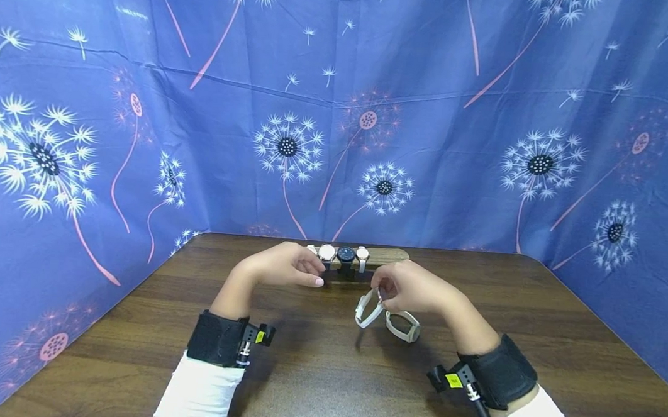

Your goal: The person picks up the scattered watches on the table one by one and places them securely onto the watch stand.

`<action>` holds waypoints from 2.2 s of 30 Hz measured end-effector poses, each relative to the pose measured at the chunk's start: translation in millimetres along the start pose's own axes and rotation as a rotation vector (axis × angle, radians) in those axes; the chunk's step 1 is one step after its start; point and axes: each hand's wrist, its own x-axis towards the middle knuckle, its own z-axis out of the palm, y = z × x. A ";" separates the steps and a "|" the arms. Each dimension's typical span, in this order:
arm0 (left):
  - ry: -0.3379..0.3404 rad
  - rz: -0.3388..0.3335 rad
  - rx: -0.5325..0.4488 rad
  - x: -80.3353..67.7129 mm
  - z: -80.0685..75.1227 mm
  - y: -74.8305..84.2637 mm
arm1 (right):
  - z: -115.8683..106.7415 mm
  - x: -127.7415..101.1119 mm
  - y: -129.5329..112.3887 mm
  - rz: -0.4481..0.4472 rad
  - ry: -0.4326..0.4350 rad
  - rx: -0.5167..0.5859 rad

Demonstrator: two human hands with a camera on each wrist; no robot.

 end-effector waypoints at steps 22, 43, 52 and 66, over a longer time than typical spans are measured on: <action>0.160 0.270 0.091 21.1 34.2 44.6 | -7.4 1.3 -27.6 -0.125 0.287 0.040; 0.467 0.330 0.040 22.0 29.0 42.2 | -15.1 -0.1 -39.7 -0.218 0.531 0.065; 0.527 0.391 0.094 24.5 31.3 42.6 | -9.9 3.5 -37.0 -0.216 0.600 0.007; 0.573 0.315 -0.018 15.9 17.0 35.6 | -20.4 1.1 -23.7 -0.230 0.681 -0.087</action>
